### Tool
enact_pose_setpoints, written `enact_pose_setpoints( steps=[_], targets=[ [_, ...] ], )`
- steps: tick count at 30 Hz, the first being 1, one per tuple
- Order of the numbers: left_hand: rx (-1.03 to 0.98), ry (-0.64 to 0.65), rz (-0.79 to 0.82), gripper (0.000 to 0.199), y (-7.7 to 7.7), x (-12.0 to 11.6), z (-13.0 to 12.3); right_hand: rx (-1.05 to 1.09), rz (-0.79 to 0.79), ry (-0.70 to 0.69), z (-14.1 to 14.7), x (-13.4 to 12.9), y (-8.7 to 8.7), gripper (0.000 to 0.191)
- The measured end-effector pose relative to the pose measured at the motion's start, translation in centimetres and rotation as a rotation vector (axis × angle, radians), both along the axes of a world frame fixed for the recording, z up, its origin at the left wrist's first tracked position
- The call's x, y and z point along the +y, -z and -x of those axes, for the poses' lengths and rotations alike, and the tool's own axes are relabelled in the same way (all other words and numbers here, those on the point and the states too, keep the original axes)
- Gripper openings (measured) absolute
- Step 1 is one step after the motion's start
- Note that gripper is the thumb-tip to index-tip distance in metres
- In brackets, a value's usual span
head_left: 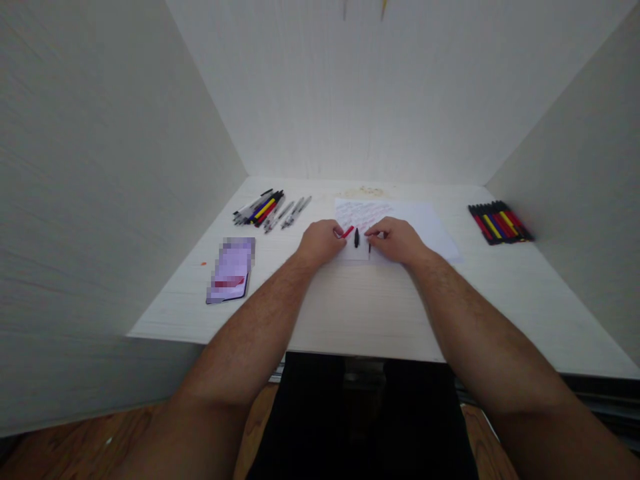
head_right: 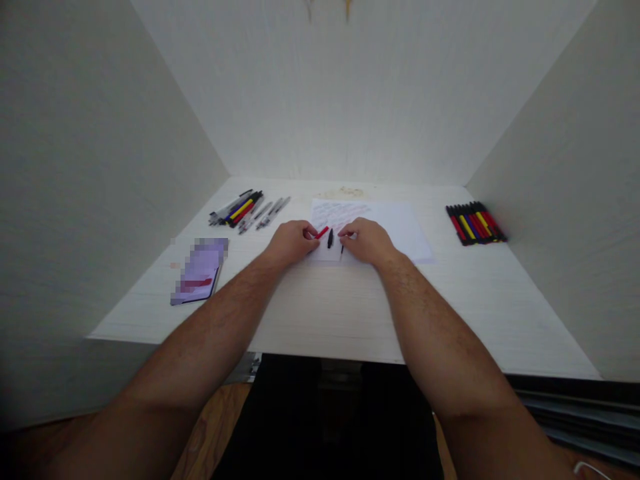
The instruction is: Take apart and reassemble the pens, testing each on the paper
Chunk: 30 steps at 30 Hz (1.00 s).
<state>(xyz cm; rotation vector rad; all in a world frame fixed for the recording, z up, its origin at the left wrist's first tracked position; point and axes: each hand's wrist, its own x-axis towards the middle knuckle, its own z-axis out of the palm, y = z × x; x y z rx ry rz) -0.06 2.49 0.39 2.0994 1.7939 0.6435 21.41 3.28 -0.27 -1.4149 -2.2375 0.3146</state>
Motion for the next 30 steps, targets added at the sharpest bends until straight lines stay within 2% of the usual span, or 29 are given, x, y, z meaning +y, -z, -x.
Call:
enact_pose_setpoints(
  steps=[5, 12, 16, 22, 25, 27, 30],
  targets=[
    [-0.077, -0.035, -0.014, 0.015, -0.3, -0.1, -0.2, -0.134, 0.006, 0.061, 0.2, -0.2, -0.6, 0.021],
    [-0.255, -0.057, -0.019, 0.015, -0.8, -0.3, -0.5, -0.098, 0.030, 0.240, -0.2, 0.0, -0.4, 0.009],
    [-0.346, -0.012, -0.074, 0.014, -0.7, -0.3, -0.6, -0.143, 0.060, 0.297, -0.1, -0.2, -0.7, 0.015],
    [-0.368, 0.056, -0.127, 0.015, -0.4, -0.3, -0.6, -0.131, 0.119, 0.308, 0.1, 0.0, -0.8, 0.028],
    [-0.381, 0.067, -0.105, 0.017, -0.5, -0.4, -0.7, 0.067, 0.060, 0.288, -0.2, 0.4, -1.1, 0.028],
    [-0.400, 0.079, -0.069, 0.018, -0.7, -0.5, -0.7, 0.322, 0.058, 0.276, -0.3, 0.5, -1.6, 0.024],
    [-0.453, 0.095, 0.003, 0.018, -1.0, -0.7, -0.8, 0.751, 0.151, 0.290, -0.4, 0.4, -2.3, 0.015]
  ],
)
